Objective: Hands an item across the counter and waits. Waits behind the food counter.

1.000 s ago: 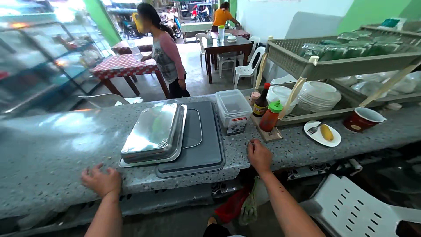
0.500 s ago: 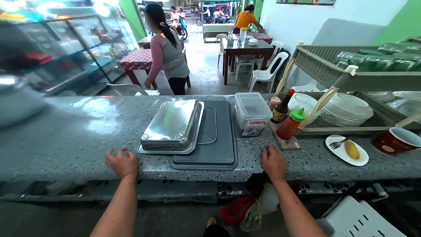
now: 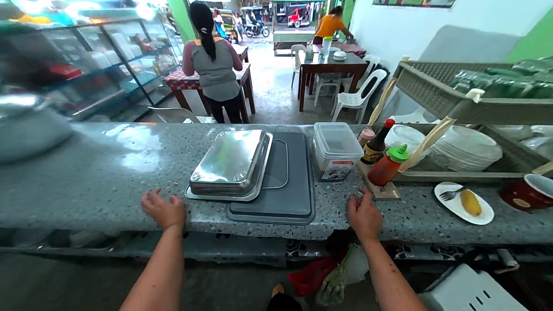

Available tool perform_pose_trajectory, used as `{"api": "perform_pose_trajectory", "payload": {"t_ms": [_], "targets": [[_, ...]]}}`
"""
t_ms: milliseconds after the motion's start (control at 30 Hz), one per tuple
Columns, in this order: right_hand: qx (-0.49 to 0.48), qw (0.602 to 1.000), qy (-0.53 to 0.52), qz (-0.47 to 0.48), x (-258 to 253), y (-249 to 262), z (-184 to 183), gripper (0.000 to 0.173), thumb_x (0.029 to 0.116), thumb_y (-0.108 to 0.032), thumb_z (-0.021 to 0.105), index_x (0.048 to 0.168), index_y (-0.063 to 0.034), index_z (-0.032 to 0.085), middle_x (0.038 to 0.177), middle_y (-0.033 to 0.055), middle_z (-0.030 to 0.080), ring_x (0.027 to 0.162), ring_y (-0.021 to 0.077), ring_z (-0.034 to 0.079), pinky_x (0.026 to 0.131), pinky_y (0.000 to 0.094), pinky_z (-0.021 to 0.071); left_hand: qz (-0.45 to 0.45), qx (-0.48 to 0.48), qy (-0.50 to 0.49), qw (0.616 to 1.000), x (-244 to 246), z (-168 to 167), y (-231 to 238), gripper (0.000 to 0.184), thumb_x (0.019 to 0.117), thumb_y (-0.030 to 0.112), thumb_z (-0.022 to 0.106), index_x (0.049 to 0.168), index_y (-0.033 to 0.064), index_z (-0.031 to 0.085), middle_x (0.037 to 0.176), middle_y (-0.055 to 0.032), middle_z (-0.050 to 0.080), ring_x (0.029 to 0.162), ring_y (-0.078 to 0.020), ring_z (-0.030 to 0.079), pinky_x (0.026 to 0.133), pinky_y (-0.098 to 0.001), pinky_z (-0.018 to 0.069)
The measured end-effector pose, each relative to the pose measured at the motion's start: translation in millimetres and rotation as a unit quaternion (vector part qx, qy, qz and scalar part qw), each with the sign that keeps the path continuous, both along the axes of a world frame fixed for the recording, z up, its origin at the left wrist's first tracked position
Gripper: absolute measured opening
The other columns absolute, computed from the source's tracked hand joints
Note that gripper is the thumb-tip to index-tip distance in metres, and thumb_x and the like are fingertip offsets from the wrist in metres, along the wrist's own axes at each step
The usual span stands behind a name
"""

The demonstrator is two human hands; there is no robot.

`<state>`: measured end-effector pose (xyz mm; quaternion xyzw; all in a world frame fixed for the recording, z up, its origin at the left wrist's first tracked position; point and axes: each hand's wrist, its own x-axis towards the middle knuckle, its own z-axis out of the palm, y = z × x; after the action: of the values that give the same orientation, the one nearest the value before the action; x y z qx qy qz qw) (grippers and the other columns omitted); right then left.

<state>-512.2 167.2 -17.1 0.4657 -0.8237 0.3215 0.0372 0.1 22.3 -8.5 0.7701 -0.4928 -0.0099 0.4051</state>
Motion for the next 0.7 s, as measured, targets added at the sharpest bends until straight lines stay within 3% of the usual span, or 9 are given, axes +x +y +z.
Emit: {"api": "perform_pose_trajectory", "payload": {"t_ms": [200, 500, 700], "targets": [[-0.047, 0.999, 0.001, 0.002, -0.8, -0.7, -3.4, 0.044, 0.1002, -0.019, 0.055, 0.139, 0.0032, 0.056, 0.081, 0.0189, 0.069, 0.066, 0.0393, 0.067, 0.058, 0.0598, 0.052, 0.004, 0.003, -0.003, 1.0, -0.3, -0.4, -0.4, 0.052, 0.0966, 0.009, 0.058, 0.144, -0.0092, 0.046, 0.157, -0.0365, 0.03, 0.147, -0.0519, 0.03, 0.121, -0.0554, 0.0258], [-0.01, 1.0, 0.011, 0.006, -2.6, -1.3, -4.5, 0.037, 0.102, -0.021, 0.052, 0.131, -0.0005, 0.063, 0.074, 0.0177, 0.069, 0.064, 0.0402, 0.068, 0.057, 0.0592, 0.0508, 0.008, 0.016, -0.009, 1.0, -1.4, 1.2, 1.0, 0.051, 0.0972, 0.01, 0.057, 0.144, -0.0086, 0.046, 0.159, -0.0358, 0.028, 0.148, -0.0513, 0.029, 0.122, -0.0553, 0.0252], [0.035, 0.999, -0.028, 0.011, -1.6, -0.2, 3.6, 0.039, 0.1041, -0.022, 0.05, 0.136, -0.0019, 0.06, 0.086, 0.0209, 0.072, 0.075, 0.0433, 0.071, 0.066, 0.0624, 0.0537, 0.004, 0.026, -0.005, 1.0, -1.3, 5.3, 2.7, 0.052, 0.0973, 0.011, 0.057, 0.144, -0.009, 0.046, 0.158, -0.0366, 0.028, 0.148, -0.0518, 0.028, 0.122, -0.0562, 0.0261]]}}
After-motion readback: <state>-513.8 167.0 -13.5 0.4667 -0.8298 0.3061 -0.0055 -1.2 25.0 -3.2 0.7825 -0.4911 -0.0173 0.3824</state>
